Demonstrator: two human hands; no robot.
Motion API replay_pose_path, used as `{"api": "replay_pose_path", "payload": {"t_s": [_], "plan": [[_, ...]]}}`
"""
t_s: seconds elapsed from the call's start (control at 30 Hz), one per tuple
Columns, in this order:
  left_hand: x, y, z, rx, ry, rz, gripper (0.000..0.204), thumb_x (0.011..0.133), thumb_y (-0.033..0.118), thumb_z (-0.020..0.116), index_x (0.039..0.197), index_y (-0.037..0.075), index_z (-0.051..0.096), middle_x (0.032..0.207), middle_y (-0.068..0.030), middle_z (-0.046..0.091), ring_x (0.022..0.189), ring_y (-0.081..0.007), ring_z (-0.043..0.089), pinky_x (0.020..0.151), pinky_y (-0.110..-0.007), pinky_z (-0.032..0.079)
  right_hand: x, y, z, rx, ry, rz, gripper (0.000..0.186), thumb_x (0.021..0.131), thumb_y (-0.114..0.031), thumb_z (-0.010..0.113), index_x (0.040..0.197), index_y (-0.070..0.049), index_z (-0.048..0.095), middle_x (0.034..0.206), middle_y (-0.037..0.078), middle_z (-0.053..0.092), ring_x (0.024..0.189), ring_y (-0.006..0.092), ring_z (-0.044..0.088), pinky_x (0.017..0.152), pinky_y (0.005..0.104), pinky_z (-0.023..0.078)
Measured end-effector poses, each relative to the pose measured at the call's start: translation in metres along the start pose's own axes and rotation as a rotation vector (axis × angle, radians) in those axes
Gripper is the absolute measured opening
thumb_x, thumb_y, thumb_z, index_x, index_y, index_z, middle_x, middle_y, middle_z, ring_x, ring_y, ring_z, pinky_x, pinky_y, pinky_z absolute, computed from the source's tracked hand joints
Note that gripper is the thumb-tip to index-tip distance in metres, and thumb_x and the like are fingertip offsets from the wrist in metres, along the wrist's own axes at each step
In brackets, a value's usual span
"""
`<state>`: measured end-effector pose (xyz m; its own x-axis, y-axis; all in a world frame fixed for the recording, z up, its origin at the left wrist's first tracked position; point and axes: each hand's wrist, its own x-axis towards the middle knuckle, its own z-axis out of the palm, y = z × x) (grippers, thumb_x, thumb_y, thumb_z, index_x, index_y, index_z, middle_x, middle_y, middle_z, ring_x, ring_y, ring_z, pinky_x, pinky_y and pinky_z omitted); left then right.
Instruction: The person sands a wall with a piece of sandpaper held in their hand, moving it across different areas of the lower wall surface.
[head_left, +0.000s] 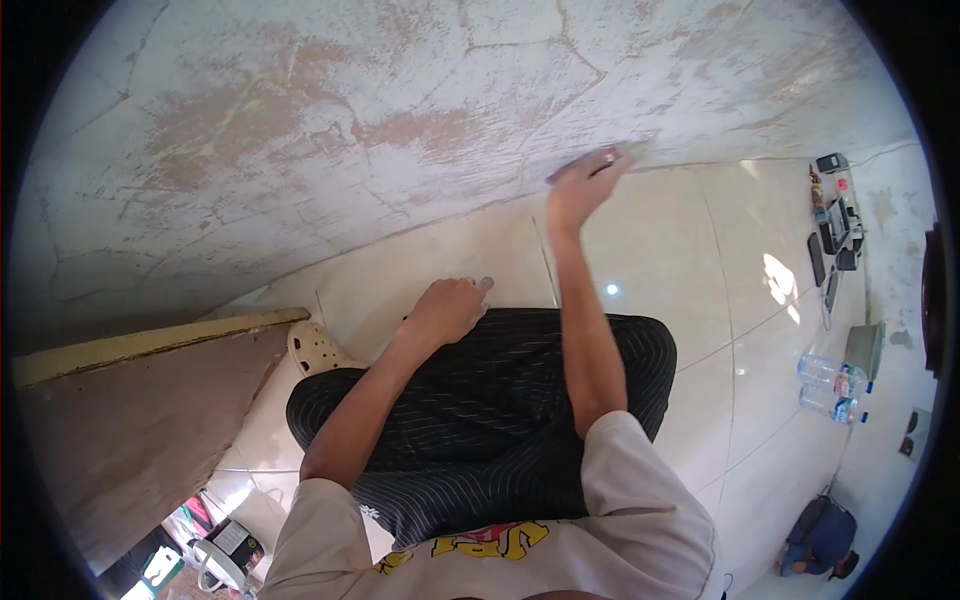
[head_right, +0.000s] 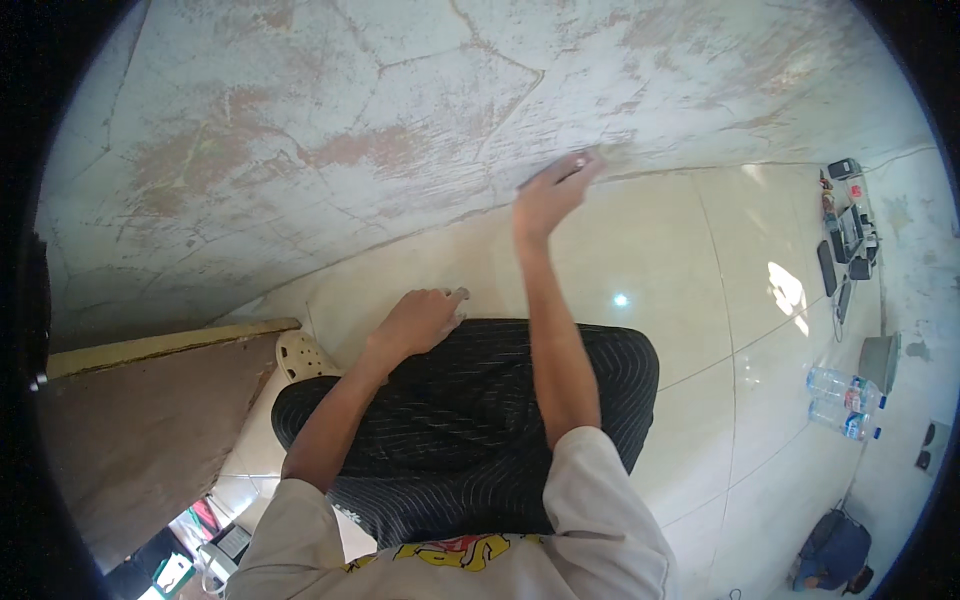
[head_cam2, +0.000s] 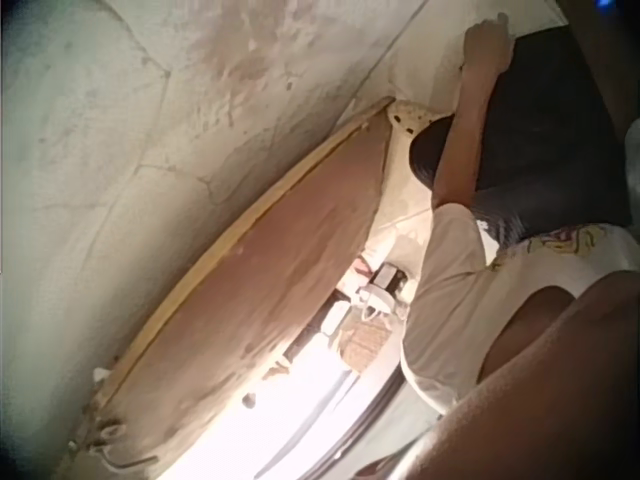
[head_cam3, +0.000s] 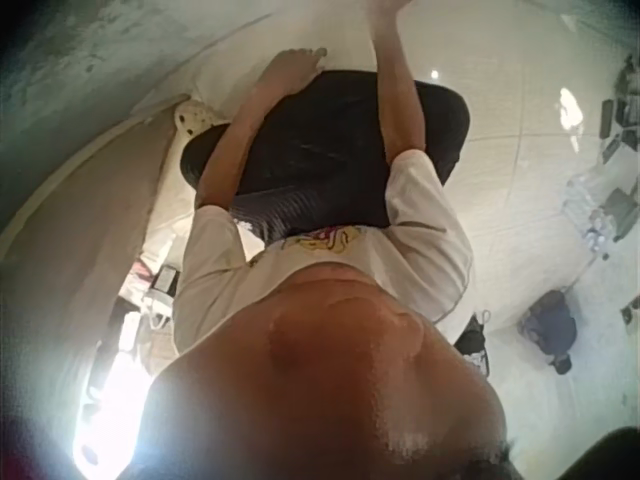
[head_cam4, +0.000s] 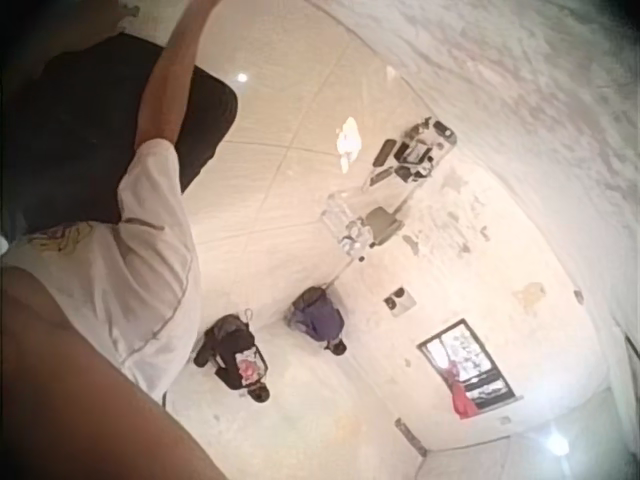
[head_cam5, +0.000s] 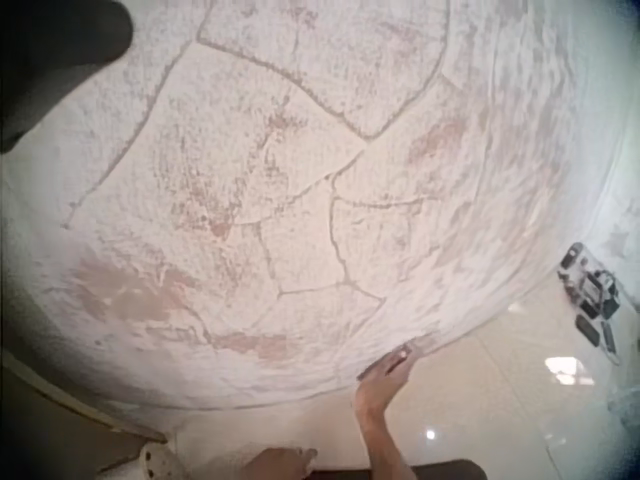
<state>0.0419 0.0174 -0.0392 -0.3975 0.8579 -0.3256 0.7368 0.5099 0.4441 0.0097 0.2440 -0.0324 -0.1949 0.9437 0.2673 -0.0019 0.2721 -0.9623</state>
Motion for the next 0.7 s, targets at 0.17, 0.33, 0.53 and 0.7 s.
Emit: {"api": "replay_pose_path", "payload": {"t_s": [0.17,0.33,0.53,0.7], "plan": [[-0.009,-0.006,0.003,0.019,0.002,-0.040,0.028,0.092,0.019,0.060,0.114,0.002,0.059,0.085,-0.0209,0.066,0.082,-0.0395,0.065,0.074,-0.049,0.052,-0.002,-0.010,0.002,-0.028,-0.048,-0.007,0.022,0.104,-0.013,0.038,0.118,0.004,0.041,0.101,0.020,0.054,0.090,0.0289,0.055,0.085,0.0427,0.044],[-0.004,-0.001,0.002,0.000,-0.002,-0.029,0.028,0.092,0.019,0.059,0.114,0.001,0.057,0.087,-0.0217,0.065,0.083,-0.0406,0.064,0.074,-0.050,0.051,0.031,0.006,-0.011,0.181,0.038,0.092,0.016,0.104,-0.012,0.036,0.109,0.002,0.042,0.090,0.014,0.049,0.080,0.0238,0.050,0.078,0.0376,0.045],[-0.003,-0.006,0.006,-0.017,0.015,-0.039,0.028,0.092,0.020,0.059,0.113,0.001,0.058,0.086,-0.0210,0.065,0.083,-0.0399,0.065,0.076,-0.050,0.051,0.018,0.006,0.001,0.083,0.060,-0.066,0.019,0.104,-0.015,0.033,0.110,0.001,0.042,0.087,0.011,0.048,0.066,0.0151,0.049,0.060,0.0280,0.045],[-0.004,-0.002,0.002,-0.003,-0.014,-0.040,0.027,0.093,0.019,0.059,0.112,0.001,0.059,0.086,-0.0204,0.066,0.085,-0.0393,0.065,0.076,-0.049,0.051,-0.002,-0.005,0.000,0.140,-0.080,0.083,0.023,0.104,-0.014,0.034,0.117,0.004,0.042,0.086,0.010,0.050,0.066,0.0187,0.049,0.069,0.0320,0.047]]}}
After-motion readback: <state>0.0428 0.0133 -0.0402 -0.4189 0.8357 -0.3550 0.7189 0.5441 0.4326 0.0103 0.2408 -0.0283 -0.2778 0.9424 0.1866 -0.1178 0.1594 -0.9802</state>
